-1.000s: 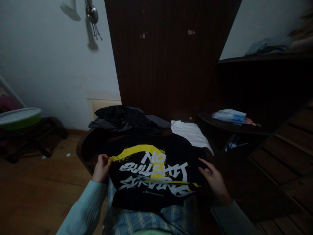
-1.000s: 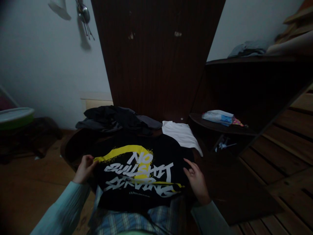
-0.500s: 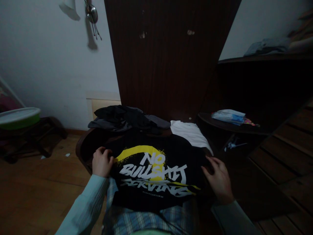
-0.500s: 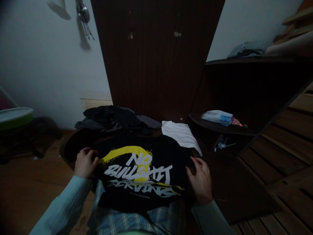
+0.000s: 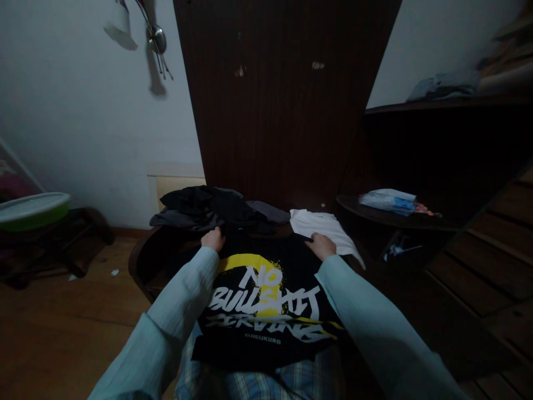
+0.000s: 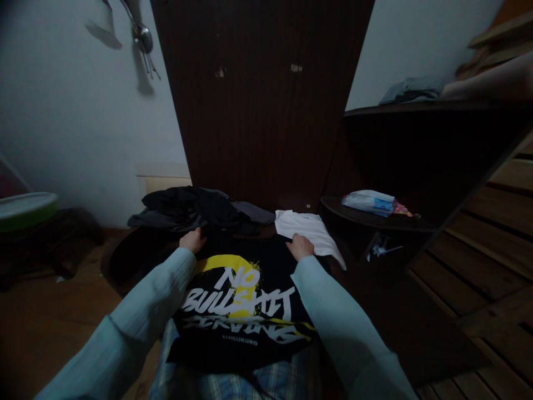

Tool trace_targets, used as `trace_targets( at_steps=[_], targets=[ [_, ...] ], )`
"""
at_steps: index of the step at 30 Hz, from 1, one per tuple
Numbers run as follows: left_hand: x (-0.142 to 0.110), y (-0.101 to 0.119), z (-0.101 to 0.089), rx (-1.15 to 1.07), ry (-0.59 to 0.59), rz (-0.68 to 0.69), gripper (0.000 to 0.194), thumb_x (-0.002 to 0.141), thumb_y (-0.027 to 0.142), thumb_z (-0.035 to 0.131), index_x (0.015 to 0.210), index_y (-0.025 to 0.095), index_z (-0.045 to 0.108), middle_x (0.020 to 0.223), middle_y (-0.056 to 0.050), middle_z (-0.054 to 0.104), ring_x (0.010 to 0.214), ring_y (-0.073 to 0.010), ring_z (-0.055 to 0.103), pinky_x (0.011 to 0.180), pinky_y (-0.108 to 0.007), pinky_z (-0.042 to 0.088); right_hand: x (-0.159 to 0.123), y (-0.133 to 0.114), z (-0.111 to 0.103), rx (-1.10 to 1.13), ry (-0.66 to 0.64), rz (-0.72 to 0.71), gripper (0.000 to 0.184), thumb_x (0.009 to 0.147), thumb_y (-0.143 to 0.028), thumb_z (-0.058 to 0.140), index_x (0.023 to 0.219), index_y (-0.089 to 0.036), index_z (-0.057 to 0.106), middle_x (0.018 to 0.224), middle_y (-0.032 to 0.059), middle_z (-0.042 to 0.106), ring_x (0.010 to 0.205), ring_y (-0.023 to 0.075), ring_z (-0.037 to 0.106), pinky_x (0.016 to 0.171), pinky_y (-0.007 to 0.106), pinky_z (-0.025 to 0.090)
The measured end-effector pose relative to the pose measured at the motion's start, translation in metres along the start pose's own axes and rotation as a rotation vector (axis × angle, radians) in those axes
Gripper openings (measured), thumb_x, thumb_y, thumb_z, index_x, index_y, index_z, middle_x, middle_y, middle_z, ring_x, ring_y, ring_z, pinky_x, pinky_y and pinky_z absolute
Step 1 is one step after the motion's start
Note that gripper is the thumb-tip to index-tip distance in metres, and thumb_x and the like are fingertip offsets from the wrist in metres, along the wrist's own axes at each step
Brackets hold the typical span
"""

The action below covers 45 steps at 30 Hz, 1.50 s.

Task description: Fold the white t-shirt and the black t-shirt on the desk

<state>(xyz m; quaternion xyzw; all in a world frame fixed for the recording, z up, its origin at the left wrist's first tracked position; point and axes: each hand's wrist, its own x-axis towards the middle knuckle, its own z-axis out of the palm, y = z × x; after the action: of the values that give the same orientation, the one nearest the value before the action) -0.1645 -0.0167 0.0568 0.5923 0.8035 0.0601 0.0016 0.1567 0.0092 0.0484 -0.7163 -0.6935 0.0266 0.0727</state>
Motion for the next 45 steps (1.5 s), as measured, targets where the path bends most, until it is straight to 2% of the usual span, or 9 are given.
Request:
trace_targets(
  at_steps=[5,9,12,16,19,26,32,37,45],
  targets=[
    [0.012,-0.024,0.012,0.003,-0.095,-0.042,0.03,0.078,0.033,0.044,0.101,0.015,0.052,0.107,-0.017,0.059,0.098,-0.0262,0.057,0.072,-0.03,0.045,0.002,0.006,0.001,0.076,0.003,-0.016,0.025,0.079,-0.031,0.045,0.093,-0.015,0.058,0.093,0.0116,0.065,0.091,0.023,0.058,0.064,0.028,0.04],
    [0.006,-0.03,0.019,-0.064,-0.058,-0.065,0.026,0.079,0.03,0.042,0.1,0.018,0.052,0.104,-0.014,0.061,0.094,-0.0251,0.059,0.07,-0.03,0.044,-0.01,0.007,-0.001,0.344,0.005,0.04,0.024,0.081,-0.028,0.04,0.099,-0.016,0.052,0.071,0.0022,0.067,0.069,0.0151,0.062,0.058,0.023,0.039],
    [0.001,-0.026,0.016,-0.172,0.041,-0.137,0.028,0.081,0.032,0.039,0.101,0.016,0.05,0.1,-0.016,0.062,0.092,-0.0263,0.059,0.069,-0.032,0.044,-0.013,0.012,-0.006,0.476,0.061,0.063,0.023,0.082,-0.023,0.039,0.1,-0.014,0.049,0.076,0.0024,0.068,0.066,0.0121,0.062,0.058,0.021,0.04],
    [0.004,-0.011,0.002,-0.381,0.264,-0.236,0.029,0.084,0.028,0.032,0.106,0.013,0.044,0.094,-0.017,0.063,0.089,-0.0255,0.06,0.07,-0.032,0.044,0.001,0.02,-0.026,0.342,0.226,0.105,0.024,0.081,-0.018,0.039,0.101,-0.01,0.05,0.089,0.0122,0.066,0.086,0.0199,0.061,0.07,0.025,0.04],
    [0.01,0.004,-0.003,-0.438,0.316,-0.153,0.029,0.084,0.02,0.031,0.109,0.011,0.042,0.094,-0.017,0.063,0.088,-0.0238,0.061,0.073,-0.031,0.043,0.016,0.018,-0.04,0.243,0.275,0.124,0.03,0.082,-0.019,0.039,0.108,-0.005,0.046,0.097,0.0187,0.061,0.092,0.0249,0.058,0.075,0.029,0.039],
    [0.005,0.022,0.029,-0.368,0.209,0.226,0.067,0.075,0.023,0.051,0.13,0.008,0.017,0.12,-0.019,0.048,0.109,-0.0238,0.048,0.088,-0.032,0.038,0.021,-0.004,-0.02,0.137,0.215,-0.054,0.065,0.077,-0.034,0.051,0.128,-0.002,0.025,0.122,0.0242,0.044,0.111,0.0294,0.045,0.086,0.036,0.036],
    [-0.022,0.029,0.051,-0.215,0.098,0.371,0.029,0.077,0.015,0.04,0.105,0.011,0.047,0.101,-0.013,0.056,0.1,-0.02,0.052,0.082,-0.029,0.041,-0.009,-0.035,0.012,0.209,0.086,-0.45,0.036,0.081,-0.023,0.043,0.114,-0.009,0.046,0.115,0.014,0.052,0.107,0.0196,0.047,0.09,0.028,0.034],
    [-0.04,0.03,0.041,-0.119,0.022,0.503,0.032,0.079,0.012,0.036,0.107,0.016,0.049,0.11,-0.01,0.055,0.105,-0.0175,0.05,0.086,-0.028,0.039,-0.04,-0.045,0.028,0.105,-0.014,-0.697,0.028,0.082,-0.018,0.04,0.104,-0.01,0.054,0.11,0.0126,0.056,0.105,0.019,0.049,0.089,0.028,0.035],
    [-0.072,0.047,0.018,0.075,-0.048,0.418,0.031,0.08,0.024,0.037,0.083,0.01,0.064,0.087,-0.017,0.062,0.085,-0.0256,0.06,0.069,-0.033,0.045,-0.059,-0.071,0.005,-0.121,-0.077,-0.647,0.026,0.081,-0.03,0.041,0.075,-0.017,0.063,0.08,0.0092,0.066,0.076,0.0213,0.061,0.065,0.027,0.042]
  ],
)
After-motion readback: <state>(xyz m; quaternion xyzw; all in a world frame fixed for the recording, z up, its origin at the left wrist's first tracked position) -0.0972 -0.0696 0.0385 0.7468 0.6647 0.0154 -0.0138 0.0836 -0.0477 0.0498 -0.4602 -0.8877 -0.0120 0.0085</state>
